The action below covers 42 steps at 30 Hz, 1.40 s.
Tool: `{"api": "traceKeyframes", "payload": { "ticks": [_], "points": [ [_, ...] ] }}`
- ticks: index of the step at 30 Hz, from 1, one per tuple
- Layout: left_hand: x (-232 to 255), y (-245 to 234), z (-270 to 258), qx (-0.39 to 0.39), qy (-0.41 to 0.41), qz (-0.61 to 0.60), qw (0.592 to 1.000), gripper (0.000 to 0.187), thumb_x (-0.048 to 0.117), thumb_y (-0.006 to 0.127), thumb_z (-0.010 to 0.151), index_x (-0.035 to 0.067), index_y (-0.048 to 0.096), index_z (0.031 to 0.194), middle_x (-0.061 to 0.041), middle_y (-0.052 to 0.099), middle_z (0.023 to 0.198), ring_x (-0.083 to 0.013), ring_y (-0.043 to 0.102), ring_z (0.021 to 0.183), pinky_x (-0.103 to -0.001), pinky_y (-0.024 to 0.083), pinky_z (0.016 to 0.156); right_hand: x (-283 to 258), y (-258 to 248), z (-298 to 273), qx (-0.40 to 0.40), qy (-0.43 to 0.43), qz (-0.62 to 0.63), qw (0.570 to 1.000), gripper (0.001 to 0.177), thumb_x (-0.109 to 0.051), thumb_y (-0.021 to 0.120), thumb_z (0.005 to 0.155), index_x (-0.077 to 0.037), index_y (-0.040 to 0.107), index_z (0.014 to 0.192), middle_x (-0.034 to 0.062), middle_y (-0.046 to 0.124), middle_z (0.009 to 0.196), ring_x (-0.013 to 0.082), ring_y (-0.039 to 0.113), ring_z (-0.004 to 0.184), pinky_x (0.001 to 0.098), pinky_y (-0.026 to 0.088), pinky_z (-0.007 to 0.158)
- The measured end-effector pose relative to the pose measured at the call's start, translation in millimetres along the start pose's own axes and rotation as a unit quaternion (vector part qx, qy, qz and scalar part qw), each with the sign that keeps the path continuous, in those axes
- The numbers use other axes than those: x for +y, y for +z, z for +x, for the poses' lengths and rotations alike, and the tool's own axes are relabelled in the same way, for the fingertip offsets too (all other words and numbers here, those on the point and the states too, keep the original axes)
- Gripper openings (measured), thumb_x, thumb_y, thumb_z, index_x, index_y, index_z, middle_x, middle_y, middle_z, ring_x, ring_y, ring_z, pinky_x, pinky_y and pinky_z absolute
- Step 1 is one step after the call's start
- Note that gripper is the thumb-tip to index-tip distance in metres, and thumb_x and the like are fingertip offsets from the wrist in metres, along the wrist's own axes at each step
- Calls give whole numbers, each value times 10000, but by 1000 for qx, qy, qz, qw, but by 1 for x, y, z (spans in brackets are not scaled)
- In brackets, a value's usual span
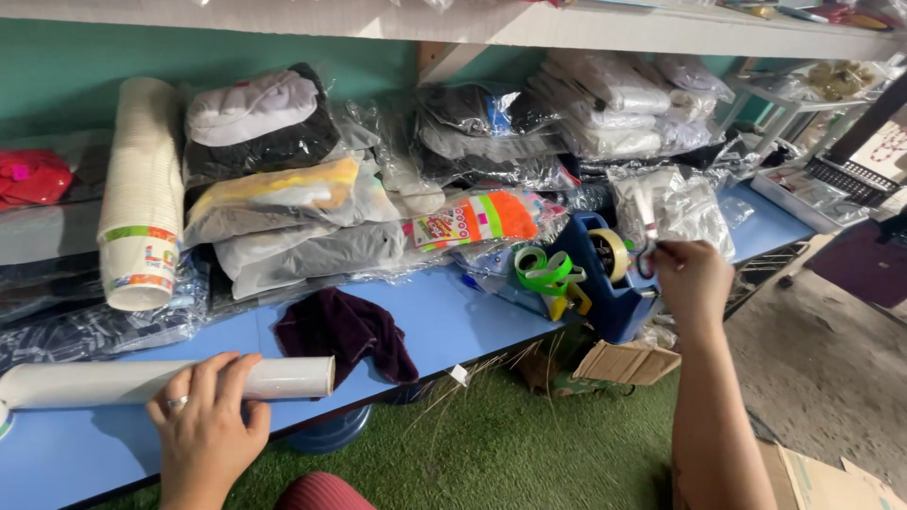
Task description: Wrap a stack of paper cups in plastic film and organize shop supplies.
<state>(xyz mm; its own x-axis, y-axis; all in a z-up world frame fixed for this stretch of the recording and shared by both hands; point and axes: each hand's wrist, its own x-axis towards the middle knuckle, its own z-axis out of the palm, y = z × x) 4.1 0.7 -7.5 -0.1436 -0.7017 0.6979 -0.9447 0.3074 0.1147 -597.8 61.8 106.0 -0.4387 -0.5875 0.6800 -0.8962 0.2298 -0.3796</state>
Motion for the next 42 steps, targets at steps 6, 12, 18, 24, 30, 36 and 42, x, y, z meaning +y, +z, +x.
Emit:
{"api": "traceKeyframes", "payload": {
  "ticks": [6,12,18,24,30,36,42],
  "points": [
    [0,6,1,3,-12,8,1000,482,237,692,728,256,690,1209,57,643,1291,-211,533,1258,-479,347,1130,103,27,17,-59,175,28,982,244,-118,778,914,-119,809,1156,155,769,924,201,665,718,345,544,678],
    [-1,6,2,-3,5,-11,1000,510,210,686,714,215,671,1223,51,640,1293,-201,523,1306,-478,333,1214,122,61,13,-188,279,279,899,264,-54,684,887,10,782,1123,109,744,856,168,689,700,335,607,662],
    [3,1,9,12,17,-36,999,563,229,688,704,186,669,1266,-23,609,1236,-269,500,1291,-634,252,1267,201,121,31,-200,289,310,884,264,-37,674,905,46,761,1140,138,749,895,178,688,677,337,573,596],
    [-6,10,6,-36,-16,-64,997,524,199,785,643,166,628,1141,-27,581,1215,-293,462,1360,-840,-6,1153,94,58,-2,17,116,36,992,190,-114,760,986,-116,799,1172,132,744,859,177,664,694,320,513,640],
    [-8,15,-1,23,9,-109,994,546,176,794,672,140,576,1171,-42,558,1231,-312,457,1350,-855,-22,1150,-168,22,-82,95,-172,154,968,399,52,774,769,-64,756,1150,107,741,1052,214,691,931,350,553,803],
    [-2,-2,4,-2,-6,-118,993,597,145,806,615,217,646,1186,-6,570,1189,-288,479,1317,-828,-15,1159,-315,124,-129,-236,-350,287,860,388,-157,786,814,-105,733,1195,140,664,1193,349,617,1105,469,506,910],
    [-6,5,5,8,6,-122,993,539,145,797,636,196,677,1159,-17,590,1184,-311,480,1321,-826,2,1166,-321,197,-137,-299,-364,193,861,235,-207,730,875,-166,756,1105,105,605,1231,379,540,1146,510,484,936]
  ]
}}
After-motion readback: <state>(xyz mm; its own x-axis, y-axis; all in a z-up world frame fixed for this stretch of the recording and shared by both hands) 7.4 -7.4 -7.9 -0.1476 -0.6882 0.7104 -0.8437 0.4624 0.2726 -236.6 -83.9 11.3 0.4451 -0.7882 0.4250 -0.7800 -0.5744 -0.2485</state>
